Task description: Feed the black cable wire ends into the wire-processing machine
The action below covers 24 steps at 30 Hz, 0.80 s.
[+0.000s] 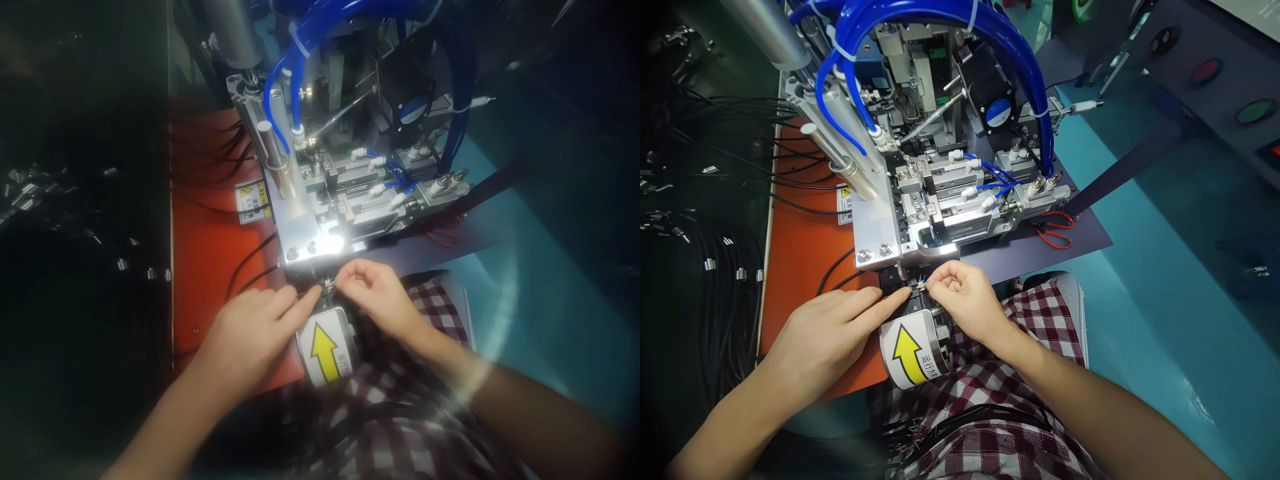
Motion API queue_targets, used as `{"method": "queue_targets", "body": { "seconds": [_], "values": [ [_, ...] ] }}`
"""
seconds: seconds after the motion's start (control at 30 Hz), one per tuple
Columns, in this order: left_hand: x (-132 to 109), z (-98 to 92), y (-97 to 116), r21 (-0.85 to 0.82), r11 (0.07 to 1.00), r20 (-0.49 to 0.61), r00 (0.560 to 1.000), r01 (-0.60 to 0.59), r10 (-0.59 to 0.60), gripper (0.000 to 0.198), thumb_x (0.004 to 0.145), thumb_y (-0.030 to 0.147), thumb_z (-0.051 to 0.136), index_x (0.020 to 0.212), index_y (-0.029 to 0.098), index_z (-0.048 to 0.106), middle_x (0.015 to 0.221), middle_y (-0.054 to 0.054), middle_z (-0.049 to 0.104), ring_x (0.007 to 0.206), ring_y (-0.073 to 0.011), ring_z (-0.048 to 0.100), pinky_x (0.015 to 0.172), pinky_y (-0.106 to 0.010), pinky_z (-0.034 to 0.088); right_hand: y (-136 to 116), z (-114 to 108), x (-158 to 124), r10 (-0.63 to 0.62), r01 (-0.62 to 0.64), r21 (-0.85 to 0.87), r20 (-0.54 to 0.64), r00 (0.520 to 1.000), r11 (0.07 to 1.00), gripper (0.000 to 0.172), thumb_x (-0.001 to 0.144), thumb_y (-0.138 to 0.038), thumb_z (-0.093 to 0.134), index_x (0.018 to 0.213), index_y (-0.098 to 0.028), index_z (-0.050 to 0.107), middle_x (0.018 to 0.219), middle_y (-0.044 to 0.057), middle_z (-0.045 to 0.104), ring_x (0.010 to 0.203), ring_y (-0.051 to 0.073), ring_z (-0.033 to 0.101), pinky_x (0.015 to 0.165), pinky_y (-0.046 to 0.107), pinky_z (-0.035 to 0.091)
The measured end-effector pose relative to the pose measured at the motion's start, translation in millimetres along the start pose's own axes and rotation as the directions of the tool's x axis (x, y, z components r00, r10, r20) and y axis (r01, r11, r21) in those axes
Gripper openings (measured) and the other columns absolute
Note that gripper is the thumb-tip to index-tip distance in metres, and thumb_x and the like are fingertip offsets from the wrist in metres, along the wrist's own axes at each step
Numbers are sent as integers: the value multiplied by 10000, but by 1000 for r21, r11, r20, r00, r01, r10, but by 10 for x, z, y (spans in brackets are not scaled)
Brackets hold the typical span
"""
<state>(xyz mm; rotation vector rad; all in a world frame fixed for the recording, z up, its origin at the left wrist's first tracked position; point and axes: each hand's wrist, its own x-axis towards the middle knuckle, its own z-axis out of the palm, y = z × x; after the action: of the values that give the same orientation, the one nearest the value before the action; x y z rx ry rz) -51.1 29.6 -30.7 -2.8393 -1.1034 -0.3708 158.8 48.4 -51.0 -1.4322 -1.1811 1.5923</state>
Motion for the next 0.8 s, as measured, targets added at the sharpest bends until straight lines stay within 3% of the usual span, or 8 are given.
{"method": "queue_targets", "body": {
  "seconds": [0.27, 0.53, 0.8],
  "values": [
    [47, -28, -14, -65, 995, 118, 991, 70, -62, 448, 856, 80, 441, 1266, 198, 576, 762, -16, 603, 576, -170, 515, 500, -284, 390, -10, -5, 4, 3, -3, 15, 11, 1000, 1000, 88, 737, -245, 627, 718, -162, 607, 623, -28, 533, 565, 111, 452, 530, 246, 366],
    [67, -41, -8, -45, 996, 123, 990, 79, -73, 469, 816, 63, 446, 1237, 205, 597, 730, -14, 599, 566, -172, 511, 498, -283, 387, -3, -6, -1, 11, -12, 56, 27, 1000, 998, 84, 738, -241, 627, 722, -165, 598, 610, -36, 511, 550, 102, 430, 515, 237, 347],
    [90, -52, -2, -70, 993, 138, 987, 91, -81, 490, 799, 62, 476, 1252, 213, 588, 773, -18, 625, 580, -174, 538, 499, -279, 395, -6, 8, -14, -14, 14, -15, 1, 1000, 1000, 51, 737, -210, 618, 715, -176, 587, 571, -53, 485, 508, 94, 413, 480, 226, 329]
  ]
}}
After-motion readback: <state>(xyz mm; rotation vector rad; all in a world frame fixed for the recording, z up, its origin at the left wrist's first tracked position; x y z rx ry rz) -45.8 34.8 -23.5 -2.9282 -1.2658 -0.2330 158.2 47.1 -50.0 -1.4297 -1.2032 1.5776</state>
